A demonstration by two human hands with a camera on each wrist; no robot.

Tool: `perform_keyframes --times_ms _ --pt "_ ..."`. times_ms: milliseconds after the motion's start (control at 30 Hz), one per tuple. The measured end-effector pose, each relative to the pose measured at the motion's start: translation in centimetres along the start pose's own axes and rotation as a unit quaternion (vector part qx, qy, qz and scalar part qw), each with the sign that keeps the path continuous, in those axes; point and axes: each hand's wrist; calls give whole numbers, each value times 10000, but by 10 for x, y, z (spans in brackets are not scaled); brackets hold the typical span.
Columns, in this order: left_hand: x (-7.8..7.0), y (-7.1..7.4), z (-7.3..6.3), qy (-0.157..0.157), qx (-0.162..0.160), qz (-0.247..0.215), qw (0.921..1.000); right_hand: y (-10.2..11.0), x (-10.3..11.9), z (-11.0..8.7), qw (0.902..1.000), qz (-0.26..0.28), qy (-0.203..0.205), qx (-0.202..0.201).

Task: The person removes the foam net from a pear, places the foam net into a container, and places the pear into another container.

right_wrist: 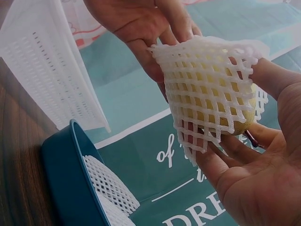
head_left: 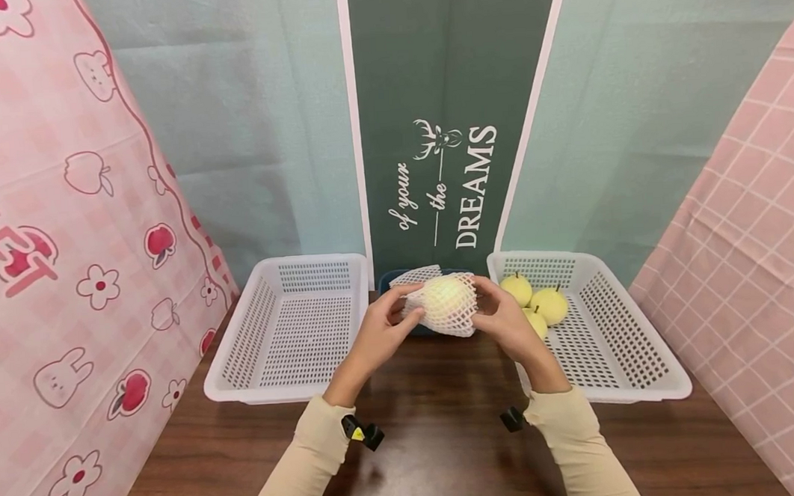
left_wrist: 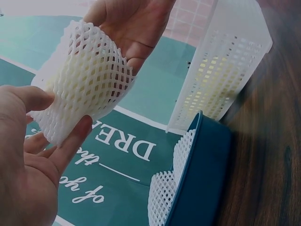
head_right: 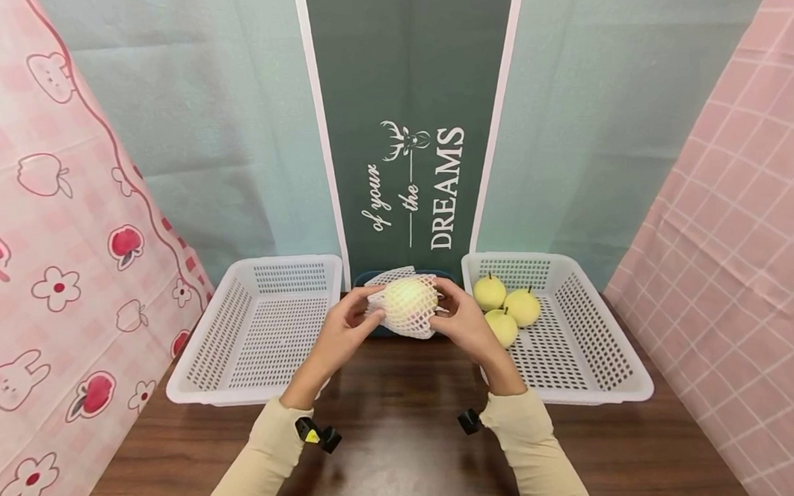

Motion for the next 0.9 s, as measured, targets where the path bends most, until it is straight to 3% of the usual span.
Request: perform_keyframes --times_ms 433,900 --pt "4 0 3 -434 -420 9 9982 0 2 0 9999 41 -80 -68" --pt "9 0 4 -858 -766 401 9926 -1 -1 1 9998 84 -44 -158"
Point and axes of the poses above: each hand's wrist, its own z-axis towards the middle knuckle, its own y-axis out of the back of the hand, x = y × z, and after that the axes turned 8 degrees about -z, right-handed
